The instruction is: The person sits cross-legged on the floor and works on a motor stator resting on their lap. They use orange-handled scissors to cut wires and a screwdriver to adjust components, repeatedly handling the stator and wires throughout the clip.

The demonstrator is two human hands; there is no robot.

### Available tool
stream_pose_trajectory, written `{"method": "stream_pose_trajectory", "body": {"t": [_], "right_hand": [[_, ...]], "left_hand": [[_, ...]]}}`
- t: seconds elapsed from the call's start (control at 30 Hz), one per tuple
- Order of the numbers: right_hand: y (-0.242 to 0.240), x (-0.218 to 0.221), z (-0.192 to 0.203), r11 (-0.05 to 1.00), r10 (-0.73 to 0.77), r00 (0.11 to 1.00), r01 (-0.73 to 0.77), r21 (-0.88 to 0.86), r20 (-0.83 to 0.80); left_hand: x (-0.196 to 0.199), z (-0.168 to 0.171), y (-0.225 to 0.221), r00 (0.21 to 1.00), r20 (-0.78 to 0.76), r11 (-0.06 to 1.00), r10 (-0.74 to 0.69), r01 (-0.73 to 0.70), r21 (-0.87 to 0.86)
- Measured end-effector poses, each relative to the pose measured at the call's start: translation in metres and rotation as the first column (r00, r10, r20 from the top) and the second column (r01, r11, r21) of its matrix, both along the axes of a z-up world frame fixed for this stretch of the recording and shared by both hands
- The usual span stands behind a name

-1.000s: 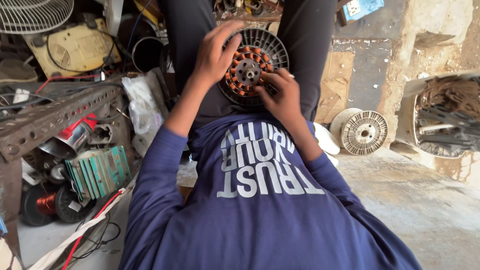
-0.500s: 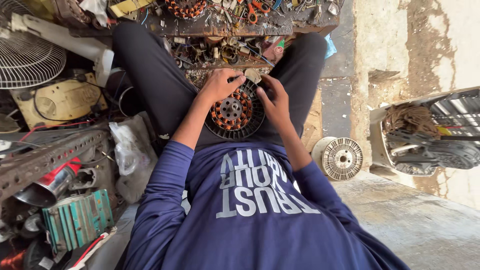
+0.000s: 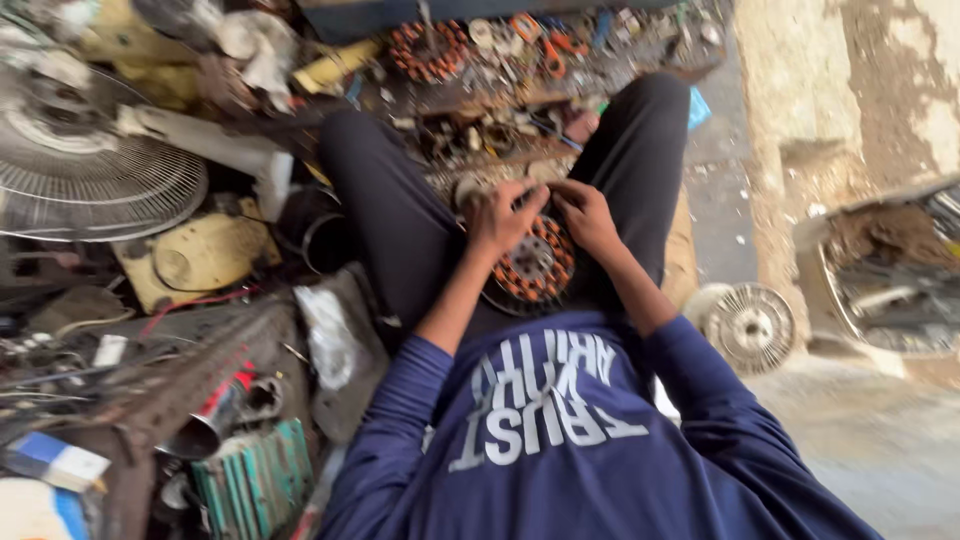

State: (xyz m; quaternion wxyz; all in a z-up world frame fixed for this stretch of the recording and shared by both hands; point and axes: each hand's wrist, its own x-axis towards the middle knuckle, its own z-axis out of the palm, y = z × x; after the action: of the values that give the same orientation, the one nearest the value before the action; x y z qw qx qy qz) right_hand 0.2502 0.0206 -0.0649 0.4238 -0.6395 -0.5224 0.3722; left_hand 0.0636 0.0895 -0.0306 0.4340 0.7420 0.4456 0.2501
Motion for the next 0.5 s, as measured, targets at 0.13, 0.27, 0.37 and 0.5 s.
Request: {"method": "stream_pose_trajectory", "body": {"t": [0.13, 0.27, 0.37, 0.5], "right_hand": [[0.018, -0.006, 0.019, 0.998, 0.060, 0.997, -0.058, -0.027, 0.057], [0.013, 0.001, 0.026, 0.993, 0.096, 0.994, -0.092, -0.073, 0.057], [0.005, 0.014, 0.032, 0.992, 0.102, 0.995, -0.102, -0.072, 0.003], [0.004, 0.009, 0.031, 0.997, -0.015, 0.997, 0.009, -0.072, -0.079]], "left_hand": [[-0.014, 0.010, 0.000, 0.998, -0.027, 0.998, 0.056, -0.057, -0.037], [-0.010, 0.018, -0.014, 0.988, 0.062, 0.990, 0.139, -0.140, 0.010], [0.005, 0.030, -0.019, 0.989, 0.067, 0.992, 0.129, -0.129, 0.002], [0.002, 0.040, -0.014, 0.992, 0.056, 0.993, 0.113, -0.110, -0.045]]}}
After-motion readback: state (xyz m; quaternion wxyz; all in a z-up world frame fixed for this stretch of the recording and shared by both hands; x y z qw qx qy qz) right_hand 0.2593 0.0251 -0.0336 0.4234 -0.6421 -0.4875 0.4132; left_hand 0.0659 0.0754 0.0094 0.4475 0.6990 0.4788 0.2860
